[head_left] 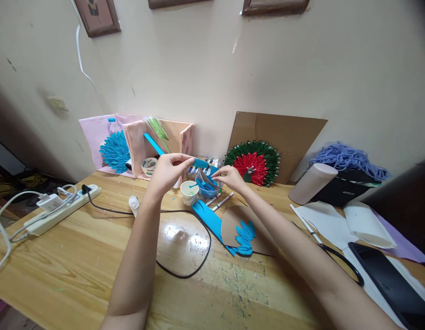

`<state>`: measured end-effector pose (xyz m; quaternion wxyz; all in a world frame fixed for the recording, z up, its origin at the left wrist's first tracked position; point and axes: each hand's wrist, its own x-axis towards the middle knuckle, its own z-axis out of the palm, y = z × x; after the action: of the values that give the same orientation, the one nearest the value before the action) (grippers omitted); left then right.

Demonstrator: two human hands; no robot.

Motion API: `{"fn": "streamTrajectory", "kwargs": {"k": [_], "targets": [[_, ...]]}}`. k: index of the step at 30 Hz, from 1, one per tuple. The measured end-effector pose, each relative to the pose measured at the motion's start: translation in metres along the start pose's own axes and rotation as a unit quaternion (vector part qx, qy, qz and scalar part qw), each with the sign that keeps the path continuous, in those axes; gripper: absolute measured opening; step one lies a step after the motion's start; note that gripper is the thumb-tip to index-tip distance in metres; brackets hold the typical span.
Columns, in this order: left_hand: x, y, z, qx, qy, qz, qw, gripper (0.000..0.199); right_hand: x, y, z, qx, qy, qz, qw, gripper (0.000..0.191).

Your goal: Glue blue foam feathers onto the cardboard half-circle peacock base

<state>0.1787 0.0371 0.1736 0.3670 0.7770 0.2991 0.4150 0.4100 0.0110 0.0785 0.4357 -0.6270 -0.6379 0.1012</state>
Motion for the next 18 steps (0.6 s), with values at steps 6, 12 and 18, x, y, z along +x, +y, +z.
{"fn": "streamTrajectory", "kwargs": {"k": [6, 12, 18], "targets": [[0.0006, -0.0005, 0.0014, -0.005, -0.005, 0.013, 1.000, 0.033, 0.0003, -0.0012, 0.0047, -0.053, 0.005, -0.005, 0.999, 0.010], [-0.0003, 0.0000, 0.0020, -0.006, -0.007, 0.007, 1.000, 0.032, 0.0028, 0.0007, 0.0074, -0.071, -0.015, -0.020, 0.997, 0.016], [0.0000, 0.0003, 0.0022, -0.003, -0.006, 0.002, 1.000, 0.033, 0.0012, 0.0059, 0.0070, -0.065, -0.045, -0.016, 0.997, 0.012]]}}
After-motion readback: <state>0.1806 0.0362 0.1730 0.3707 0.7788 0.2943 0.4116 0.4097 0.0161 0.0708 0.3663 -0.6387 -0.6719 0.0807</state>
